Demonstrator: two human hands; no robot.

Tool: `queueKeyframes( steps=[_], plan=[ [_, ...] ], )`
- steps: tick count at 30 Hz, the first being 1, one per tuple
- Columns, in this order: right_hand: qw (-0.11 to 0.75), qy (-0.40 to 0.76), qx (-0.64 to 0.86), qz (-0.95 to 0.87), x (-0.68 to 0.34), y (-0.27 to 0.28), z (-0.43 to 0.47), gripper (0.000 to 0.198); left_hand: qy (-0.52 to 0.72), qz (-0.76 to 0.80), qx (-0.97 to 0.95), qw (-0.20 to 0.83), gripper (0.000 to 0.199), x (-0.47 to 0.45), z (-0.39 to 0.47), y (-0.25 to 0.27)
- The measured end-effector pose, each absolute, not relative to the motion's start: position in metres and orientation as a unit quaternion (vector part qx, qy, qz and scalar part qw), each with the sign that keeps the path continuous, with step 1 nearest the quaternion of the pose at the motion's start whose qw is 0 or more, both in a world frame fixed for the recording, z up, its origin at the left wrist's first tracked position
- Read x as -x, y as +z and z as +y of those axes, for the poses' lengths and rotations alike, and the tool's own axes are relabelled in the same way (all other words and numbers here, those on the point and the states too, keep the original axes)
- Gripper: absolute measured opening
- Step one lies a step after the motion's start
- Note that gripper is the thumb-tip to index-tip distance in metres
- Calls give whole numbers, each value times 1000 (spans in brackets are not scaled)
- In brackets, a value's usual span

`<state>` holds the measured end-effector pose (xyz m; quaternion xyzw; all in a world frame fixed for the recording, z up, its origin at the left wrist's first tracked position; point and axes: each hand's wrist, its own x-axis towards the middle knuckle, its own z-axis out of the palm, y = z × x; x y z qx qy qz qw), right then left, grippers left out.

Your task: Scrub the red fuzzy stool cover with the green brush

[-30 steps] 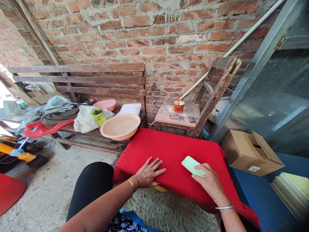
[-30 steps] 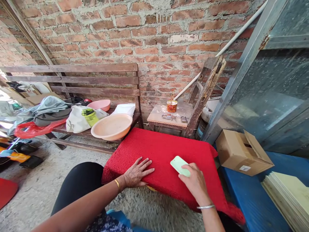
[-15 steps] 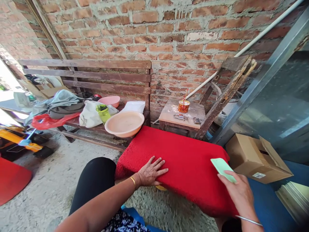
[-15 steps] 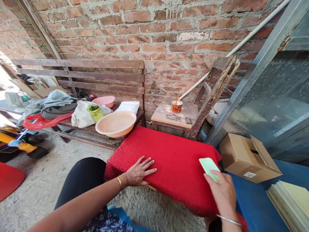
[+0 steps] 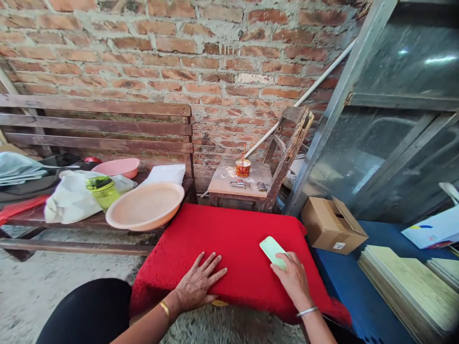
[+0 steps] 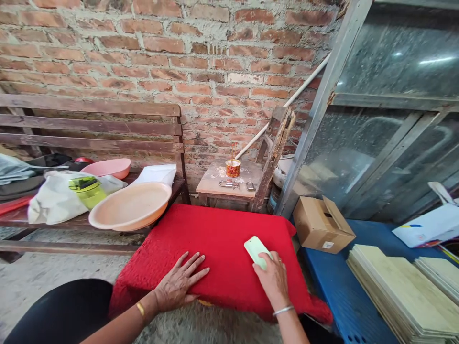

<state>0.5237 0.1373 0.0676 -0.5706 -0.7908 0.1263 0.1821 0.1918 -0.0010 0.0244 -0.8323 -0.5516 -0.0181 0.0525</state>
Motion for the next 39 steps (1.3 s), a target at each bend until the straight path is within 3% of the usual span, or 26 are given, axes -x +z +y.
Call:
queueKeyframes(
  steps=[10,16,19,21,24,27,30,33,39],
  plan=[
    [166,41,604,-778,-549,60,153,25,-16,-557,830,8,91,-196,0,25],
    [236,140,584,-764,-555,59,167,25,-30,-552,830,-73,93,-198,1,40],
    [267,143,586,-752,-535,65,164,31,-90,-541,827,-119,87,-183,6,50],
    [275,153,573,-757,-500,71,157,33,-144,-592,785,-114,70,-166,11,53],
    [241,172,543,-786,-424,82,139,33,-188,-712,676,-34,47,-134,19,50],
    [169,154,511,-828,-343,90,120,30,-132,-792,595,44,45,-108,23,42],
    [131,135,503,-844,-294,92,109,29,-57,-818,571,38,47,-98,22,36],
    [118,121,523,-836,-302,87,111,29,-31,-815,579,13,50,-97,22,31],
    [92,59,647,-755,-418,90,129,34,-26,-794,607,26,56,-98,23,15]
  ],
)
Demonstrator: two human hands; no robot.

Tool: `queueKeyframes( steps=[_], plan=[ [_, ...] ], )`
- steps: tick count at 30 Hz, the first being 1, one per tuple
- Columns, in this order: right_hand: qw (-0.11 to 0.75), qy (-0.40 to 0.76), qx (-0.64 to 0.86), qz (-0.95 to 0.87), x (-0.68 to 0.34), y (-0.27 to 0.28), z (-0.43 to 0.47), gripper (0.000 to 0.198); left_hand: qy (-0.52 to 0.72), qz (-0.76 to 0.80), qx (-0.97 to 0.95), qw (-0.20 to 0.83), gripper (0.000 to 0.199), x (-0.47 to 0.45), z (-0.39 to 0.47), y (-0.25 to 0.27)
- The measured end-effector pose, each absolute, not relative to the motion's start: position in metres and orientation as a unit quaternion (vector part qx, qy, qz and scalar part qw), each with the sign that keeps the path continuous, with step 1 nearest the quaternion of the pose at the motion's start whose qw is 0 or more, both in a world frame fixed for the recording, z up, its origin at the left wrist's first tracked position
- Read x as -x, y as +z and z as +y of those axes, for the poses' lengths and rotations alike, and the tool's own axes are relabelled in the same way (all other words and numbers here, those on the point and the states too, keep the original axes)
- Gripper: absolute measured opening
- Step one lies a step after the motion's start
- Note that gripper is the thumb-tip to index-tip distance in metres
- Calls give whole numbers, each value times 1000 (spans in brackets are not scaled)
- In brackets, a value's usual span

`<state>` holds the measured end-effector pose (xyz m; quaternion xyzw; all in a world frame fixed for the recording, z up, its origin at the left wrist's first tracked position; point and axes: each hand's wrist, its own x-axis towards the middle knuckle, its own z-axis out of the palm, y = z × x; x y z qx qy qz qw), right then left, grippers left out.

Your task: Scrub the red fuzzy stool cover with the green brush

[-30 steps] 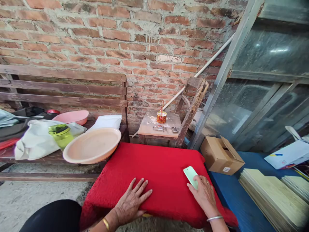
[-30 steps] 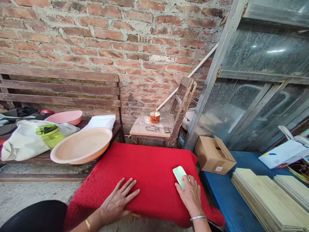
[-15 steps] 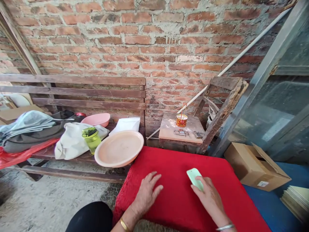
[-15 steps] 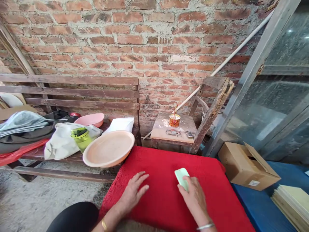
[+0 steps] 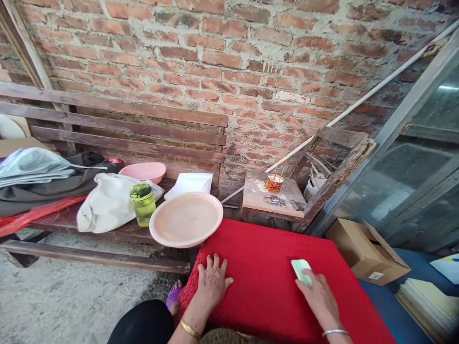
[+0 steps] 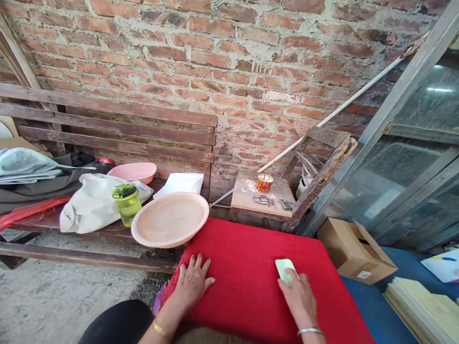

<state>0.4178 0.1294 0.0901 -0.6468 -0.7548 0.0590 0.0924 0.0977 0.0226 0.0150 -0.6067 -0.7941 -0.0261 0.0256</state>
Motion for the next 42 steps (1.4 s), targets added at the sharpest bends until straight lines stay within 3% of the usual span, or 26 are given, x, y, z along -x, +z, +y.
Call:
queueKeyframes(
  steps=[4,8,13,22,34,42],
  plan=[
    [111,50,679,-724,-427,96,118,34,-15,-790,611,47,65,-103,22,7],
    [125,101,591,-790,-352,90,90,32,-3,-779,625,59,75,-108,22,4],
    [129,131,546,-817,-291,83,72,34,23,-769,637,45,72,-106,19,13],
    [116,93,682,-716,-400,97,99,30,46,-768,637,45,61,-106,16,33],
    [136,178,590,-776,-292,84,91,38,140,-786,600,-40,59,-111,7,81],
    [146,174,667,-709,-382,88,121,35,113,-803,582,-54,52,-83,22,65]
  ],
)
